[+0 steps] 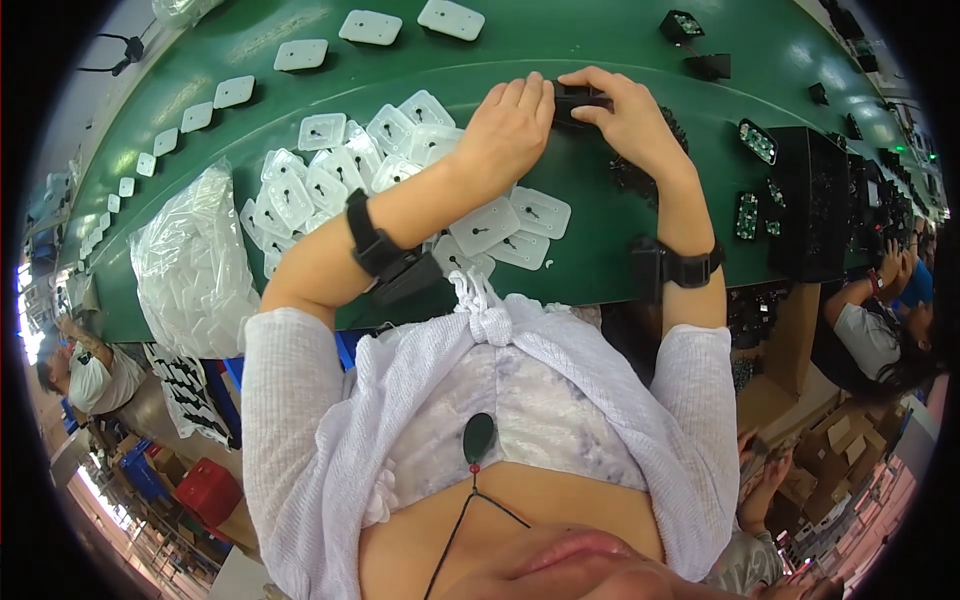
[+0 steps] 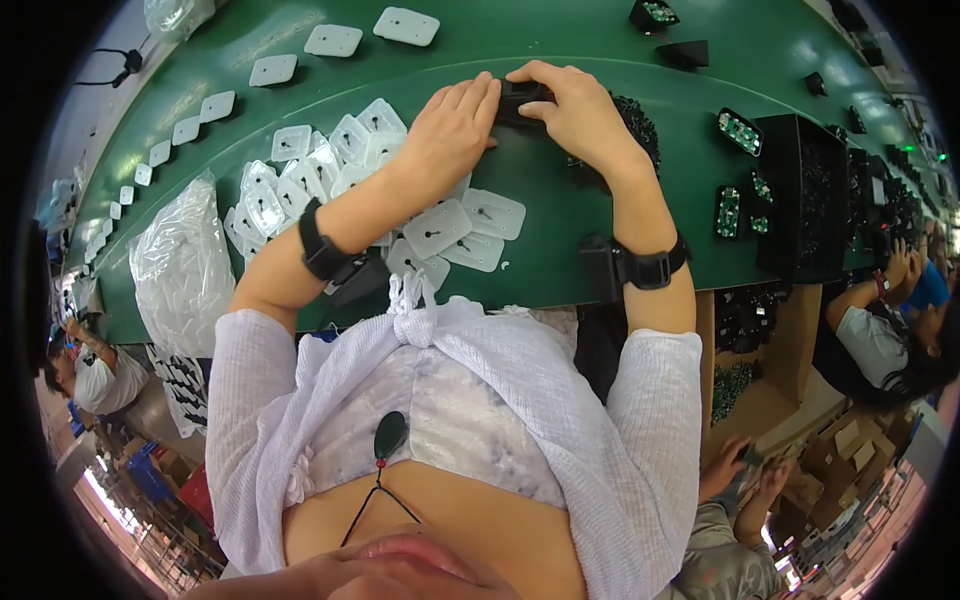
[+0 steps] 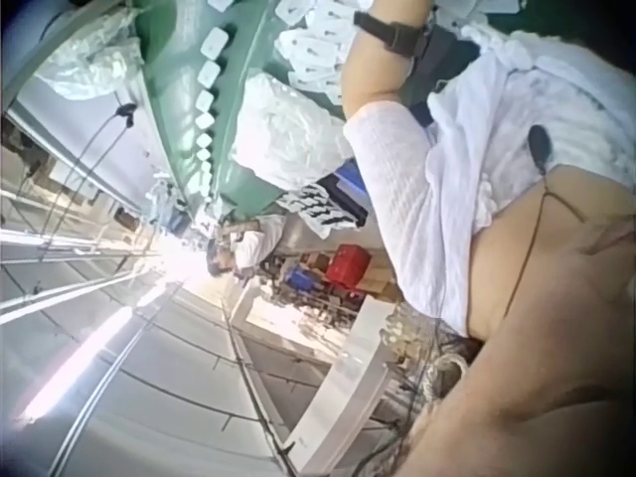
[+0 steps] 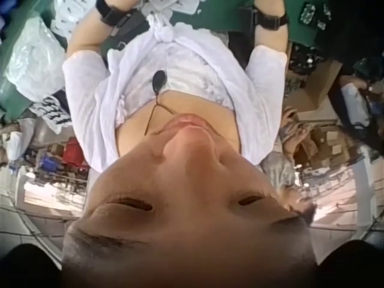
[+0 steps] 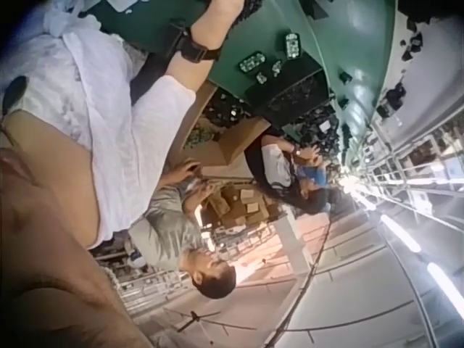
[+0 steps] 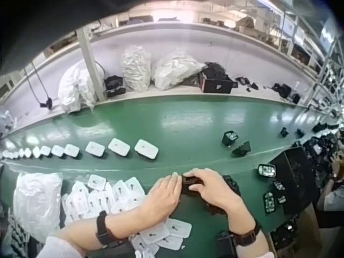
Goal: The person assembles electronic devices by picking up a circuit board and a black plastic housing, fitting the board inside, and pressing a white plastic cover onto the assembly before placing it on the conveyor belt.
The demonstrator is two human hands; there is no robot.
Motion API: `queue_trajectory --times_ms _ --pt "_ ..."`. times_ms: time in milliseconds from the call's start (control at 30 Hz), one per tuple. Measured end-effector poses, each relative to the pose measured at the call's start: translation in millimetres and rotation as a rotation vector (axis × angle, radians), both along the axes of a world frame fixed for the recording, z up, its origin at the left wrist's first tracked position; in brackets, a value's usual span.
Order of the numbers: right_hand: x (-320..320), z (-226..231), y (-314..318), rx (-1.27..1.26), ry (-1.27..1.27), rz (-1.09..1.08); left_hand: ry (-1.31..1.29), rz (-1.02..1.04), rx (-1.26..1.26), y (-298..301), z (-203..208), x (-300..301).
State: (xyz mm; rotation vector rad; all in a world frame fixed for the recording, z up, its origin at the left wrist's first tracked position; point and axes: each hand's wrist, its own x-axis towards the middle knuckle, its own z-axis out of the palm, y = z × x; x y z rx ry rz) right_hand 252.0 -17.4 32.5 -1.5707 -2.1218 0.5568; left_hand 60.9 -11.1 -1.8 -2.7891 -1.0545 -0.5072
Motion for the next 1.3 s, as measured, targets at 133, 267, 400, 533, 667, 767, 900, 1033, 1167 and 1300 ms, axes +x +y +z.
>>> queue_trajectory --times_ms 133,267,400,533,667,767,900,1033,1167,1300 --pt "8 3 10 -0.239 0.33 -0.069 0.09 0.057 -0.133 22 13 12" --pt "3 11 -7 -0.306 0.858 -0.141 -0.486 0.149 -0.721 28 20 2" --pt "-11 14 -17 -0.239 0.907 -0.184 -0.718 0.156 -1.202 19 32 -2" --pt "-14 13 -17 -0.168 0.885 -0.202 -0.837 0.144 -1.218 12 34 2" --pt "-14 14 -12 -0.159 0.906 -0.148 -0.85 0.14 -1.221 11 29 2" --pt "-17 17 -5 -0.158 0.919 -0.109 -0.948 0.129 -1.208 11 27 1" --pt "-31 17 5 -0.112 0.98 -0.176 -1.048 0.102 -1.209 15 27 0" --pt "-28 9 36 -0.153 0.929 -0.13 -1.009 0.156 -1.16 18 18 -6" --pt "-14 -12 82 -0.089 0.661 -0.047 -0.968 0.172 -1.081 20 17 -24" --pt "-10 -31 114 -0.111 0.497 -0.004 -0.916 0.247 -0.952 35 29 -65"
